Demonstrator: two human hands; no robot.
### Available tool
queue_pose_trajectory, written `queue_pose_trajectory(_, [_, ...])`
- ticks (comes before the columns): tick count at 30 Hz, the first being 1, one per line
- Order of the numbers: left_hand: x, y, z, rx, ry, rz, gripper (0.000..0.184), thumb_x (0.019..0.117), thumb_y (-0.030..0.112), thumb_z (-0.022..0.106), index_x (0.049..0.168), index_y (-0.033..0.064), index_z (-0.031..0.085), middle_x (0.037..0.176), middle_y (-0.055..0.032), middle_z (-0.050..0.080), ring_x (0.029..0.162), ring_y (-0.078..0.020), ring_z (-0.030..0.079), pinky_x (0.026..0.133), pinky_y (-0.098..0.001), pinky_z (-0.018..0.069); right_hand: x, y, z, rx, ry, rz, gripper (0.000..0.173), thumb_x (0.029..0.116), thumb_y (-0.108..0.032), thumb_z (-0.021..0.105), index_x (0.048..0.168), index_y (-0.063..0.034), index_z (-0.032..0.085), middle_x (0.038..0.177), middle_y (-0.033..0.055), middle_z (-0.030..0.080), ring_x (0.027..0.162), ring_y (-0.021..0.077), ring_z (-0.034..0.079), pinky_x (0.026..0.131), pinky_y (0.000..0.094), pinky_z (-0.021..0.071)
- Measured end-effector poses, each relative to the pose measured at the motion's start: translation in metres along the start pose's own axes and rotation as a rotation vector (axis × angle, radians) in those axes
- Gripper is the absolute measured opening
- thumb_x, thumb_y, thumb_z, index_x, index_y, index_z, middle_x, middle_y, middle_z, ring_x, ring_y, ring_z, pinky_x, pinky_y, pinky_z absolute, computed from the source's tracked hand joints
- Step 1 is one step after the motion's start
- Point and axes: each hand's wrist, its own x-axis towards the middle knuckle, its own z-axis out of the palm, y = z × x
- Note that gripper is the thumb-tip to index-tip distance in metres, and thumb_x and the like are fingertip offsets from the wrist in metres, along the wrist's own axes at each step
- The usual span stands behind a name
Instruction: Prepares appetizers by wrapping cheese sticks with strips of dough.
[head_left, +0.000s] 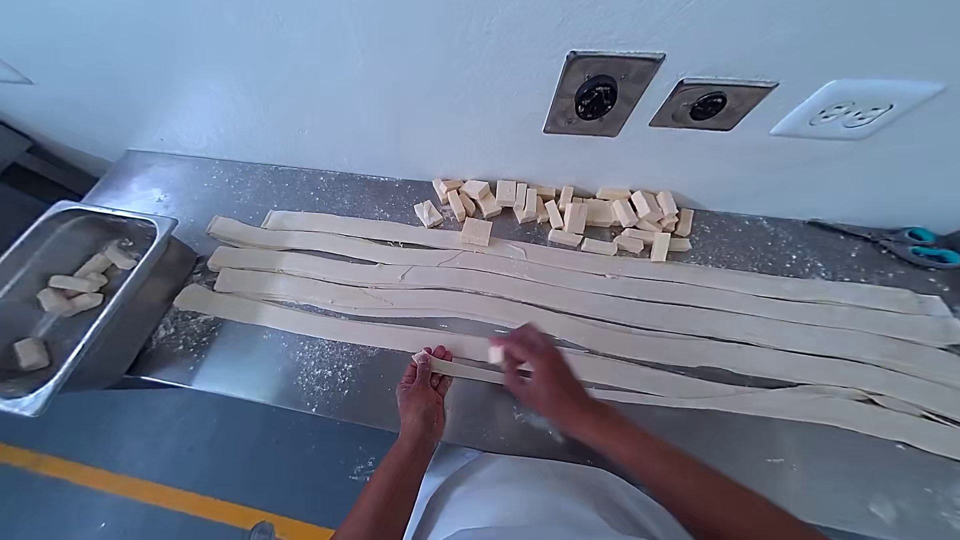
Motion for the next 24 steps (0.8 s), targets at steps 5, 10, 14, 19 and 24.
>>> queue_pose_trajectory(5, [0.002, -0.004, -0.005, 0.039, 0.015, 0.021, 0.022, 0.1101, 0.011, 0.042, 0.119, -0.0051, 0.054, 0.099, -0.011, 0.074, 0.086, -0.0157, 0.073, 0.078, -0.0291, 0.06, 0.002, -0.012, 0.061, -0.002, -0.101, 0.025, 0.044, 0.096, -0.006, 0.06, 0.139, 0.0034, 0.059, 0.116, 0.0223, 0.07, 0.109, 0.0363, 0.068, 0.097, 0.0444, 0.0546])
queue_pose_trajectory(10, [0.006, 0.008, -0.008, 0.089, 0.067, 0.078, 0.022, 0.1106, 0.013, 0.041, 0.118, -0.0046, 0.052, 0.101, -0.012, 0.074, 0.089, -0.0157, 0.074, 0.08, -0.0295, 0.0601, 0.006, -0.008, 0.066, -0.058, -0.21, 0.051, 0.051, 0.1002, -0.009, 0.059, 0.148, 0.0035, 0.048, 0.119, 0.0196, 0.07, 0.113, 0.0384, 0.066, 0.099, 0.0486, 0.0523])
queue_pose_trajectory(14, [0.005, 0.024, -0.011, 0.135, 0.063, 0.315, 0.014, 0.1098, 0.012, 0.044, 0.109, 0.0013, 0.053, 0.099, -0.0073, 0.077, 0.09, -0.0138, 0.076, 0.079, -0.0293, 0.0618, 0.007, -0.006, 0.069, -0.021, -0.175, 0.065, 0.058, 0.0993, -0.011, 0.062, 0.152, 0.0035, 0.042, 0.112, 0.0166, 0.073, 0.109, 0.0366, 0.068, 0.097, 0.0473, 0.0534])
queue_pose_trajectory(19, [-0.004, -0.044, -0.018, 0.627, -0.368, 0.783, 0.019, 0.0927, 0.008, 0.063, 0.094, -0.0064, 0.075, 0.109, -0.0184, 0.076, 0.122, -0.0335, 0.065, 0.116, -0.0517, 0.0403, 0.0, 0.005, 0.073, 0.04, -0.059, 0.091, 0.071, 0.0934, 0.001, 0.062, 0.157, 0.0048, 0.031, 0.111, 0.0206, 0.07, 0.108, 0.0356, 0.067, 0.1, 0.0462, 0.053])
queue_pose_trajectory(24, [0.006, -0.067, -0.019, 1.135, -0.39, 1.113, 0.029, 0.0953, 0.024, 0.062, 0.1, 0.0023, 0.081, 0.126, -0.0199, 0.07, 0.126, -0.0488, 0.059, 0.109, -0.0719, 0.0353, -0.032, 0.016, 0.042, 0.011, -0.102, 0.198, 0.074, 0.0927, -0.004, 0.064, 0.157, 0.0071, 0.029, 0.131, 0.02, 0.064, 0.123, 0.0348, 0.06, 0.109, 0.0436, 0.046])
